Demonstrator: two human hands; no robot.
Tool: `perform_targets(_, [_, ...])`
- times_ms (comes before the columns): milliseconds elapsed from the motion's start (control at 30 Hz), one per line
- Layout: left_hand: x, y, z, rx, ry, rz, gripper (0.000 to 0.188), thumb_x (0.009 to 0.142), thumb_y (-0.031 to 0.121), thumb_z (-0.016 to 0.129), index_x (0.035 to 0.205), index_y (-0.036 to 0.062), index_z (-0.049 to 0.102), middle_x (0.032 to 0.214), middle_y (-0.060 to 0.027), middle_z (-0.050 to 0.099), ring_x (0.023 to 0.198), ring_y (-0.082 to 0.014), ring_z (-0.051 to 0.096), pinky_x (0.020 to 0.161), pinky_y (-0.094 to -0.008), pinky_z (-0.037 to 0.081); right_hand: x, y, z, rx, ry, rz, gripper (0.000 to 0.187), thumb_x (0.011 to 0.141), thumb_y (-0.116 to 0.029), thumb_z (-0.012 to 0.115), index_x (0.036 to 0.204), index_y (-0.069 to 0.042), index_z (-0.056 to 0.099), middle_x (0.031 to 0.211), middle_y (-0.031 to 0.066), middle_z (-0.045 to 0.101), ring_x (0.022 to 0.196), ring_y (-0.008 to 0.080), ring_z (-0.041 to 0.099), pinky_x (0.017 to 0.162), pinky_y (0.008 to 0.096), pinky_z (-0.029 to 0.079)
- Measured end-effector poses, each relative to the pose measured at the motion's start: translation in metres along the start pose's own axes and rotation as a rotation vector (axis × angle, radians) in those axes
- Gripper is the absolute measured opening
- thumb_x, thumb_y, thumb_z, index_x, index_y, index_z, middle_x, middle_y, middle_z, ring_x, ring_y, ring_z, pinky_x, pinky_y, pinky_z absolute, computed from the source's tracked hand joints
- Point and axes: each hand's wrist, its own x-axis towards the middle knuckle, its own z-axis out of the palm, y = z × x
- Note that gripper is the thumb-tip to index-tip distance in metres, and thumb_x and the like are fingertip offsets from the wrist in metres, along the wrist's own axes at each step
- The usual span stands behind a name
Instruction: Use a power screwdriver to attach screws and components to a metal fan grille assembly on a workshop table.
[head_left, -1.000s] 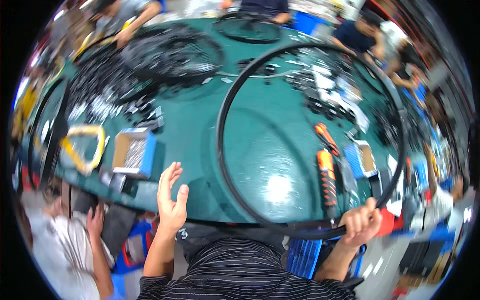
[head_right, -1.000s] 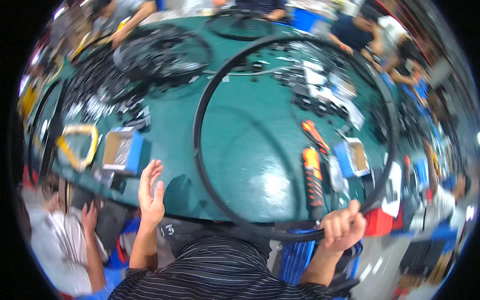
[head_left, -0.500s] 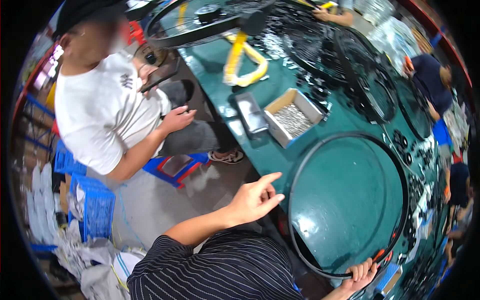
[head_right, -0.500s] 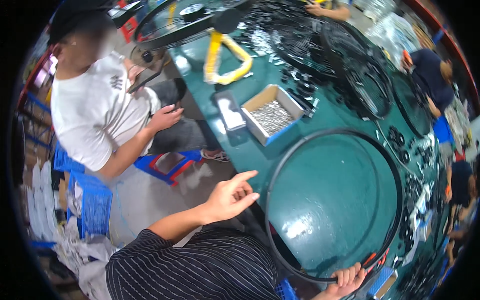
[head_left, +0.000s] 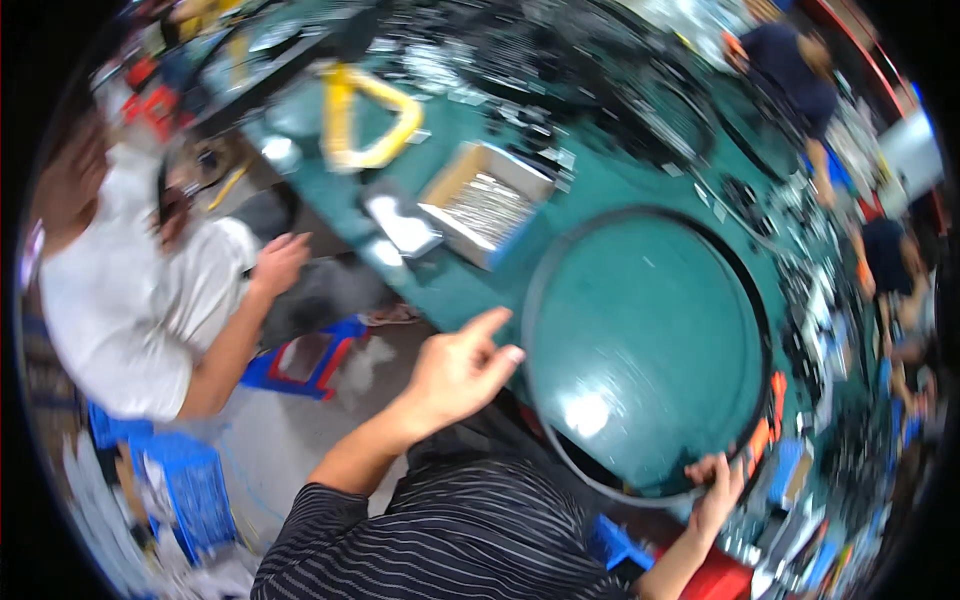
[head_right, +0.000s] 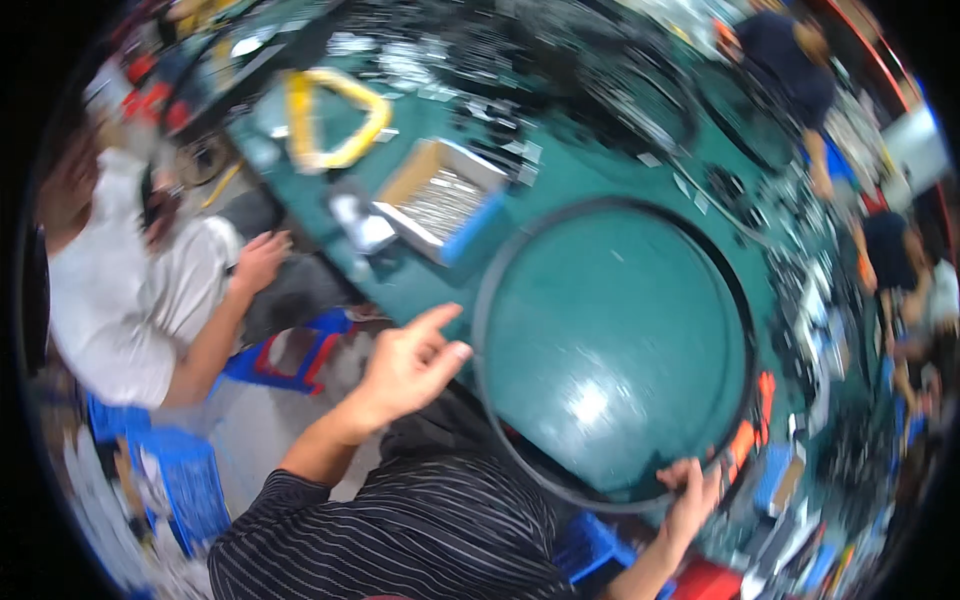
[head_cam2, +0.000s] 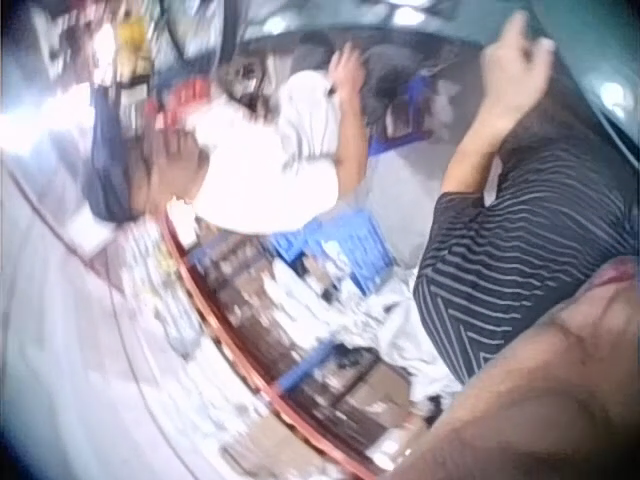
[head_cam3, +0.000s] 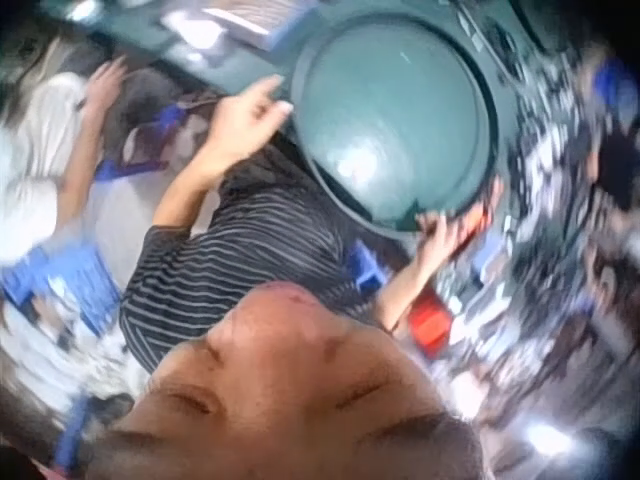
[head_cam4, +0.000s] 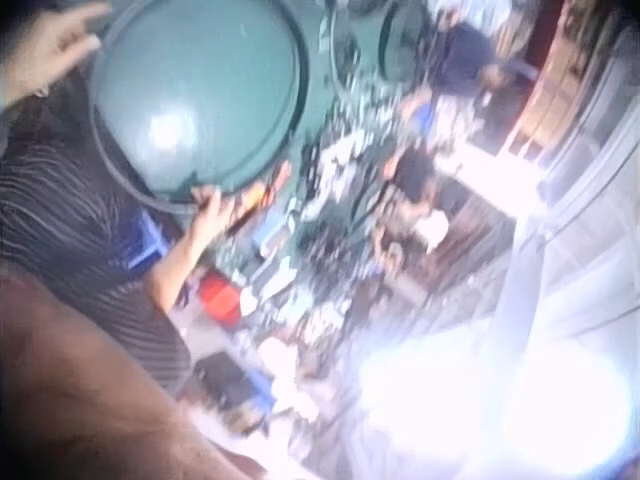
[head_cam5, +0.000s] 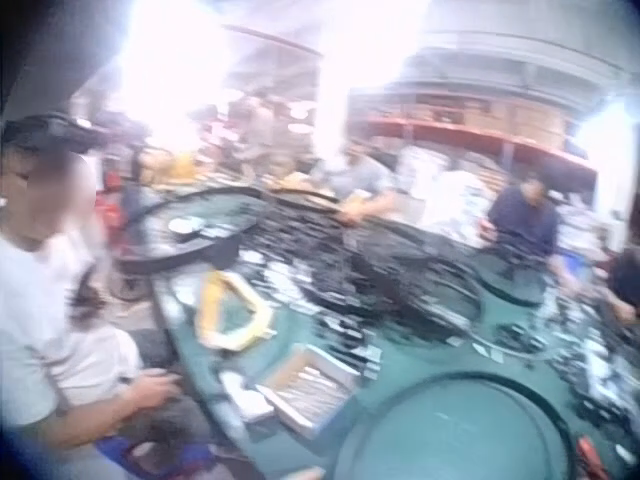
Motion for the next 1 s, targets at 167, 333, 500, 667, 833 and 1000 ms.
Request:
perform_targets(167, [0.014,-0.002,0.005,-0.069,-0.035,-0.102,0.032,0.095,0.01,0.063,0.125,-0.0017,0.063,0.064,-0.0029,0.062,0.056,-0.0044,0.053,0.052,-0.0228,0.043,-0.012,-0.005,-0.008,-0.639,0.187,-0.309,0.042,0.092,-0.003,0.068,0.131,0.001,0.054,0.1,0.0052,0.063,0.081,0.0062,0.057,0.066,0.0195,0.048])
perform_targets(333, [0.018,-0.01,0.006,-0.128,-0.007,-0.08,0.029,0.096,0.008,0.062,0.123,-0.0011,0.064,0.069,0.0036,0.058,0.059,-0.0007,0.046,0.053,-0.0187,0.036,-0.022,0.0,-0.004,-0.589,0.272,-0.197,0.041,0.09,-0.004,0.07,0.129,0.0,0.057,0.106,0.0097,0.063,0.075,0.0075,0.06,0.06,0.0198,0.048])
perform_targets(500, [0.03,-0.01,0.011,-0.086,-0.036,-0.076,0.036,0.094,0.006,0.066,0.129,-0.0016,0.06,0.082,0.0045,0.057,0.058,0.0021,0.04,0.049,-0.0166,0.03,-0.02,0.009,-0.008,-0.512,0.257,-0.138,0.038,0.091,-0.005,0.07,0.125,0.007,0.058,0.097,0.0064,0.064,0.069,0.0032,0.055,0.057,0.0173,0.045])
perform_targets(667, [0.046,0.001,0.022,0.098,-0.133,-0.059,0.051,0.093,0.016,0.07,0.137,-0.0037,0.053,0.079,0.004,0.053,0.057,0.0002,0.035,0.05,-0.0185,0.03,-0.019,0.011,-0.01,-0.552,0.245,-0.177,0.036,0.09,-0.005,0.072,0.123,0.005,0.061,0.093,0.0053,0.064,0.064,0.0038,0.056,0.054,0.0186,0.045])
perform_targets(833, [0.058,0.007,0.035,0.243,-0.15,-0.017,0.054,0.092,0.017,0.071,0.138,-0.0052,0.053,0.07,0.0065,0.039,0.062,-0.0027,0.035,0.054,-0.0189,0.029,-0.019,0.013,-0.011,-0.546,0.249,-0.189,0.029,0.09,-0.005,0.07,0.118,0.003,0.063,0.09,0.0042,0.062,0.062,0.0036,0.054,0.052,0.0184,0.043])
perform_targets(1000, [0.064,0.013,0.038,0.263,-0.217,0.001,0.052,0.092,0.01,0.068,0.139,-0.0052,0.051,0.071,0.0066,0.043,0.063,-0.0018,0.037,0.055,-0.0188,0.032,-0.015,0.015,-0.017,-0.475,0.235,-0.183,0.023,0.092,-0.003,0.066,0.114,0.005,0.065,0.088,0.0037,0.061,0.062,0.0031,0.05,0.051,0.0185,0.041])
